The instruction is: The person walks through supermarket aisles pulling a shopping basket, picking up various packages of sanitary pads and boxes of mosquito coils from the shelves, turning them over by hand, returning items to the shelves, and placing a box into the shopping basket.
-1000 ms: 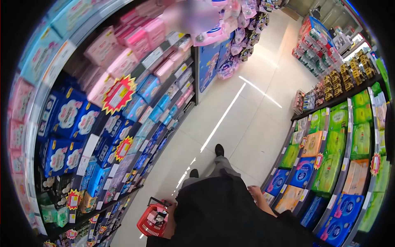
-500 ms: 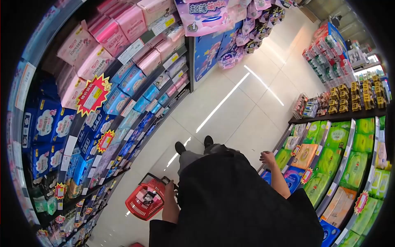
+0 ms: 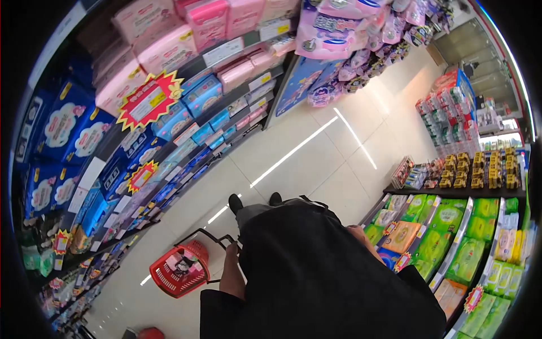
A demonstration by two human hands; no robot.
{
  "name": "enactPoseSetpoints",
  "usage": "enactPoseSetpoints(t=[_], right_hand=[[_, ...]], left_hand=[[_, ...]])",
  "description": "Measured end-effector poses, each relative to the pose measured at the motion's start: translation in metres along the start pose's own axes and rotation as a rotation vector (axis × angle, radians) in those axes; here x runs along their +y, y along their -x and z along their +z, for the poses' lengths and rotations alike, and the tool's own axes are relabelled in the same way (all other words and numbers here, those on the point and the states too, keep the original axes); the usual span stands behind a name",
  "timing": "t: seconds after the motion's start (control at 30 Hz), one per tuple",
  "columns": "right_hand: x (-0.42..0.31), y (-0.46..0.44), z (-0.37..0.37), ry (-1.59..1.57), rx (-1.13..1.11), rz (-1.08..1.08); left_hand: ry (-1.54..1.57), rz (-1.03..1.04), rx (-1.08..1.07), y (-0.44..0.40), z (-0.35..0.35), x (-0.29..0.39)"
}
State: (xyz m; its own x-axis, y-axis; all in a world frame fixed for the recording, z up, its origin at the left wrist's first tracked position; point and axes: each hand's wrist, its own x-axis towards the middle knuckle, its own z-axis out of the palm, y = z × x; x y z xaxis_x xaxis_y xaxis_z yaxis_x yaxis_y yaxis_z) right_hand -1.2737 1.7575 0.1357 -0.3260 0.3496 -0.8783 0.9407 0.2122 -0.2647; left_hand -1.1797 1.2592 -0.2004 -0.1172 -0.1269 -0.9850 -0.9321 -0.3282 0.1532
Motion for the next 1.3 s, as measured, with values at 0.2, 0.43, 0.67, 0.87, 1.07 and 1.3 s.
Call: enactPoseSetpoints(t=[0.2, 0.43, 0.67, 0.87, 1.07, 1.3], right_hand=[[0.002, -0.057, -0.017, -0.200, 0.051, -0.092], [0.020, -0.099, -0.002, -0.253, -0.088, -0.106], [0.049, -0.086, -0.018, -0.062, -0.175, -0.034], [0.050, -0.067, -0.011, -0.214, -0.023, -0.022], [0.033, -0.039, 0.032, -0.337, 0.029, -0.002], [0.018, -0.027, 0.107, -0.375, 0.026, -0.037]], left_hand=[[-0.071, 0.129, 0.266, 0.080, -0.007, 0.047], [-0.461, 1.098, 0.671, 0.126, 0.031, 0.162], [-0.732, 1.747, 0.450, 0.397, 0.198, 0.397], [-0.980, 1.952, 0.778, 0.415, 0.249, 0.498], [-1.210, 1.784, 0.789, 0.389, 0.250, 0.540], [-1.246, 1.728, 0.609, 0.380, 0.223, 0.547]])
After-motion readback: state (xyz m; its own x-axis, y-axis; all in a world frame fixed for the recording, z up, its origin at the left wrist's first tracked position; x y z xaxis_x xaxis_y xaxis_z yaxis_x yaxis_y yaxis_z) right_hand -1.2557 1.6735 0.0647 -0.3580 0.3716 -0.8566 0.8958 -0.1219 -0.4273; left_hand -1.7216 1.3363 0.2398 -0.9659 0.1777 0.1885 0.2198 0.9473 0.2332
